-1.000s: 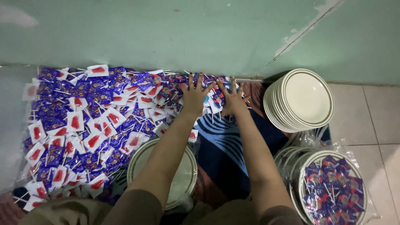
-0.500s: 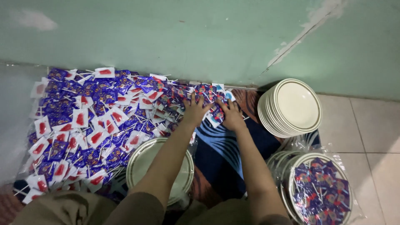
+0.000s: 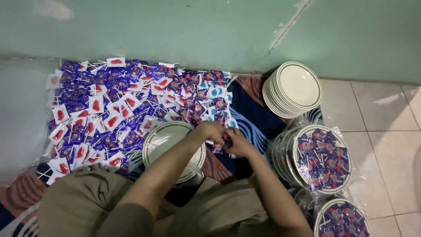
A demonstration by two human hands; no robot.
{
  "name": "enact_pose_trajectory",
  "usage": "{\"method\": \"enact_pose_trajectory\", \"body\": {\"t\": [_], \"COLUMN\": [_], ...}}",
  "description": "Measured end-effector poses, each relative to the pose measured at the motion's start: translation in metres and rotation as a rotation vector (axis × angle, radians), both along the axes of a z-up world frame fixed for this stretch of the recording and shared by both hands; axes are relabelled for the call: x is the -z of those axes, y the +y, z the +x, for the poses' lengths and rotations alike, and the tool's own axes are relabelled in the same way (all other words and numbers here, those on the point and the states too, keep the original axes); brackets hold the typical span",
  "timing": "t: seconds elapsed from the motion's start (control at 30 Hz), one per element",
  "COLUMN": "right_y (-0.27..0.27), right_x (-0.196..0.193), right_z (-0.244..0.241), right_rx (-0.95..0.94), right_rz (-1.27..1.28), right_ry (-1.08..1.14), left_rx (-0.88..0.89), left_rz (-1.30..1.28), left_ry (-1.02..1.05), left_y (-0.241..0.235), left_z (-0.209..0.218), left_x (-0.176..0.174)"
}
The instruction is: The person sits on a mat and places small wrapped candies from a large pile onto a white plate. They then cover the plate with a clear plastic sheet and wrap it. The person repeats this process with another plate.
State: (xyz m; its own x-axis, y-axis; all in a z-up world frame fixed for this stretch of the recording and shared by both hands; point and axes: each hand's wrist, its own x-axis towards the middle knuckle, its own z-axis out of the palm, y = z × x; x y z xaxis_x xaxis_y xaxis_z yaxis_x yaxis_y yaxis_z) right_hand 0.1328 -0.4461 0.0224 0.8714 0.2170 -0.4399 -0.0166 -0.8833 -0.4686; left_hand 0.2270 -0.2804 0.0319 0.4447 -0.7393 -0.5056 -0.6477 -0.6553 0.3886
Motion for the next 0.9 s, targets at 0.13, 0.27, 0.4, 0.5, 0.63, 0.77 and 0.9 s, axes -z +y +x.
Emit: {"method": "enact_pose_trajectory", "body": {"t": [0.13,0.27,0.4,0.5,0.63,0.77,0.9], "right_y": [0.029,0.008,-0.005,-0.009,0.000,0.035,0.070], "right_x": [-0.127,-0.079,-0.029,-0.008,0.014,0.030,-0.003], "right_z": [-0.022,0.036,0.114,0.174,0.244,0.262,0.240], "right_rx": [0.048,0.171,0.254,0.259,0.207,0.201,0.199], "right_rz": [0.065,0.091,0.089,0.085,0.040,-0.012,-0.129], "right_ry": [0.052,-0.140,-0.303,-0.382,-0.448,-0.305,-0.190], "left_rx": [0.174,-0.507,-0.581,-0.551,-0.513,-0.551,-0.555], "left_rz": [-0.007,-0.119,-0.181,-0.222,-0.195,0.050,0.010], "left_ry": [-0.003,-0.181,-0.297,-0.504,-0.463,-0.333,-0.470], "left_y": [0.051,0.044,0.052,0.047,0.047,0.055,0.062], "left_z": [-0.011,0.059,0.097,0.132,0.158,0.139,0.147], "left_x": [-0.123,0.007,0.013,0.040,0.028,0.006,0.042]}}
